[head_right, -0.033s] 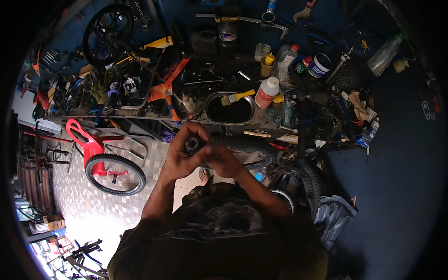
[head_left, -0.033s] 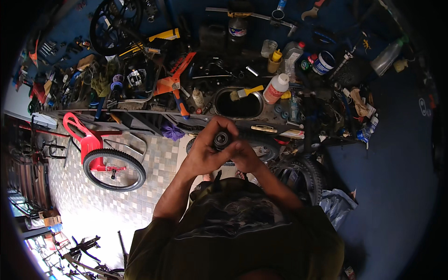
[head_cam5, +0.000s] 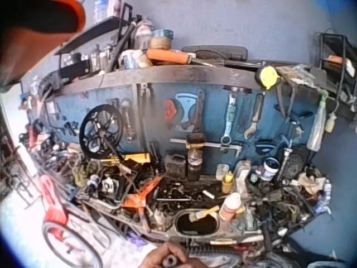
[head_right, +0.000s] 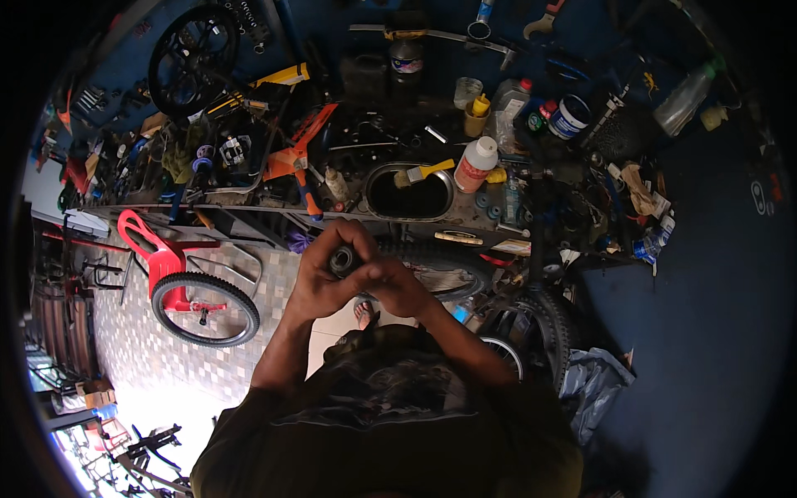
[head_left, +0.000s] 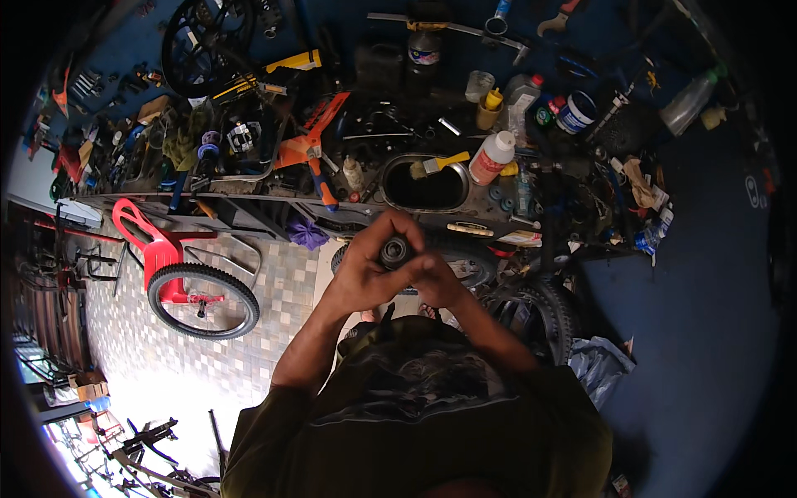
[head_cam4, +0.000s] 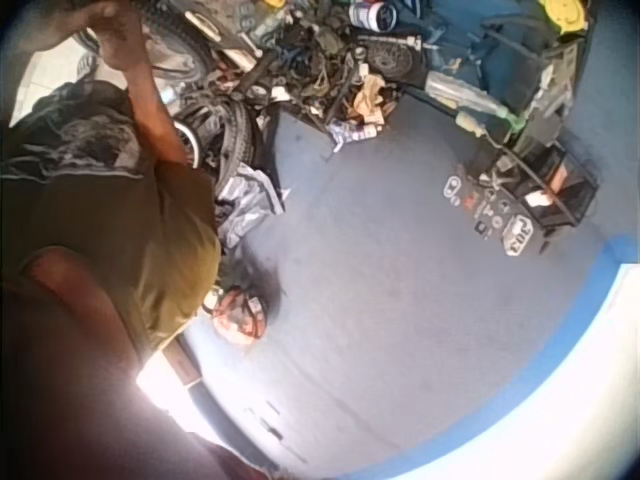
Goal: The person cleans a bicycle hub with a brush and applies lubricant from a tube. They then insert the hub into a bicycle wheel and tighten it with a tool.
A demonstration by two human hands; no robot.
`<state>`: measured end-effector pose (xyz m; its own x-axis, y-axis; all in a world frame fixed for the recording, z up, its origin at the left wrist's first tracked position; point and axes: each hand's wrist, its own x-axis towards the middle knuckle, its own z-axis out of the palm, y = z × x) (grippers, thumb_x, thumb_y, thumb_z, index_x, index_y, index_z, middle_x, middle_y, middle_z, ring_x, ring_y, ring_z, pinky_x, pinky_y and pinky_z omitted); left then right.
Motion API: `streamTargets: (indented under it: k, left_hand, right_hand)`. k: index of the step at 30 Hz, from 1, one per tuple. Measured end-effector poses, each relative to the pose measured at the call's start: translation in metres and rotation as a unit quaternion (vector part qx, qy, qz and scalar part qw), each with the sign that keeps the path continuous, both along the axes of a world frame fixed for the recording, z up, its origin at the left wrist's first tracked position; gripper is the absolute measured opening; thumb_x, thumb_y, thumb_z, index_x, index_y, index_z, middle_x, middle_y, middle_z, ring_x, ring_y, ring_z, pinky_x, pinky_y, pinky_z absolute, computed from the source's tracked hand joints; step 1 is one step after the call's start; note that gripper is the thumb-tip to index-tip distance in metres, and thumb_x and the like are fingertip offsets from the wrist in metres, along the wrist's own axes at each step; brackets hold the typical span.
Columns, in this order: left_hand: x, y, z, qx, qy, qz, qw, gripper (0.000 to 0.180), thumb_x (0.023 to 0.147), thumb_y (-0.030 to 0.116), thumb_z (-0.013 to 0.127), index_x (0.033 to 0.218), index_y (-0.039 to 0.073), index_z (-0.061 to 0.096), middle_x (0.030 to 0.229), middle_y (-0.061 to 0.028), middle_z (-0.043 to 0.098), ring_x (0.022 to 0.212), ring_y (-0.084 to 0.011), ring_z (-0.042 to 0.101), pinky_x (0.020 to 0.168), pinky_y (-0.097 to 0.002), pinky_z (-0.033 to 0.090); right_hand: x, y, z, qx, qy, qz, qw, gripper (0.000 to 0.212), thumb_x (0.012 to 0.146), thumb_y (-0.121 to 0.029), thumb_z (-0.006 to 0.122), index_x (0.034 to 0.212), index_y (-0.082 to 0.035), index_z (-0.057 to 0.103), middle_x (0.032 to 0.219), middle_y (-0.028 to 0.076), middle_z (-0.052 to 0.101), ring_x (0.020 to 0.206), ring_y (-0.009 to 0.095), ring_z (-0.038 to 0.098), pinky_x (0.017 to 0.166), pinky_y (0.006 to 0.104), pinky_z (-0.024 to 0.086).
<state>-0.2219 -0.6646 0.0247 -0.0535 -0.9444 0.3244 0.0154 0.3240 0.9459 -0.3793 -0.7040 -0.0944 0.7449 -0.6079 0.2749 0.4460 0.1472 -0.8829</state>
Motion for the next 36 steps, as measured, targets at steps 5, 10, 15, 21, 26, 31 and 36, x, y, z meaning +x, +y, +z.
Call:
streamTargets:
  k: [5,10,15,21,26,31,36]
  left_hand:
    - [-0.002,0.003,-0.001,-0.052,0.027,-0.022,0.998,0.033,0.079,-0.001,0.083,0.083,0.007,0.051,0.080,-0.0049,0.059,0.076,-0.0123,0.056,0.069,-0.0275,0.046]
    - [-0.003,0.001,-0.003,-0.065,0.021,0.000,0.998,0.035,0.078,-0.001,0.084,0.082,0.007,0.050,0.076,-0.0053,0.059,0.068,-0.0120,0.056,0.062,-0.0266,0.045]
    - [0.000,0.006,-0.005,-0.071,0.093,-0.054,0.992,0.032,0.078,0.007,0.085,0.075,0.005,0.053,0.069,-0.0039,0.058,0.064,-0.0127,0.056,0.057,-0.0268,0.043]
    - [-0.007,0.014,0.006,-0.037,0.079,-0.050,0.995,0.029,0.084,0.005,0.077,0.064,0.002,0.057,0.062,-0.0064,0.061,0.057,-0.0145,0.058,0.052,-0.0284,0.041]
    - [-0.005,0.013,0.017,-0.001,-0.026,-0.062,0.998,0.033,0.087,0.000,0.070,0.060,0.001,0.052,0.056,-0.0049,0.057,0.050,-0.0095,0.052,0.048,-0.0270,0.037]
    - [-0.007,0.008,0.016,0.040,-0.048,-0.085,0.994,0.035,0.086,-0.001,0.067,0.057,0.002,0.048,0.052,-0.0029,0.050,0.048,-0.0078,0.046,0.047,-0.0274,0.034]
    - [0.000,0.000,0.009,0.110,-0.068,-0.094,0.987,0.035,0.086,-0.002,0.067,0.057,0.001,0.047,0.051,-0.0037,0.048,0.049,-0.0070,0.045,0.048,-0.0284,0.035]
  right_hand:
    - [0.001,0.007,0.003,-0.070,0.094,-0.068,0.991,0.040,0.101,-0.038,0.057,0.112,0.000,0.061,0.105,0.004,0.065,0.100,0.012,0.058,0.089,0.0328,0.048]
    - [0.007,0.005,0.017,-0.106,0.134,-0.098,0.980,0.043,0.102,-0.040,0.053,0.115,0.000,0.060,0.101,0.003,0.066,0.098,0.013,0.060,0.087,0.0321,0.049]
    - [-0.001,0.013,0.012,-0.098,0.079,-0.043,0.991,0.036,0.102,-0.034,0.054,0.110,0.000,0.061,0.094,0.003,0.066,0.092,0.013,0.065,0.081,0.0312,0.051]
    - [-0.002,0.027,0.026,-0.130,0.136,-0.063,0.980,0.026,0.103,-0.023,0.051,0.104,0.001,0.061,0.092,0.008,0.066,0.089,0.015,0.061,0.080,0.0346,0.050]
    - [-0.001,0.043,0.027,-0.054,0.110,-0.083,0.989,0.030,0.106,-0.026,0.049,0.104,0.002,0.059,0.089,0.006,0.061,0.086,0.015,0.056,0.080,0.0338,0.048]
    - [0.000,0.058,0.030,-0.044,0.129,-0.125,0.983,0.025,0.106,-0.021,0.047,0.104,0.002,0.057,0.090,0.005,0.059,0.087,0.015,0.055,0.081,0.0328,0.047]
    - [-0.007,0.054,0.028,-0.019,0.233,-0.037,0.972,0.018,0.103,-0.014,0.047,0.102,0.001,0.058,0.090,0.005,0.060,0.085,0.014,0.056,0.078,0.0324,0.047]
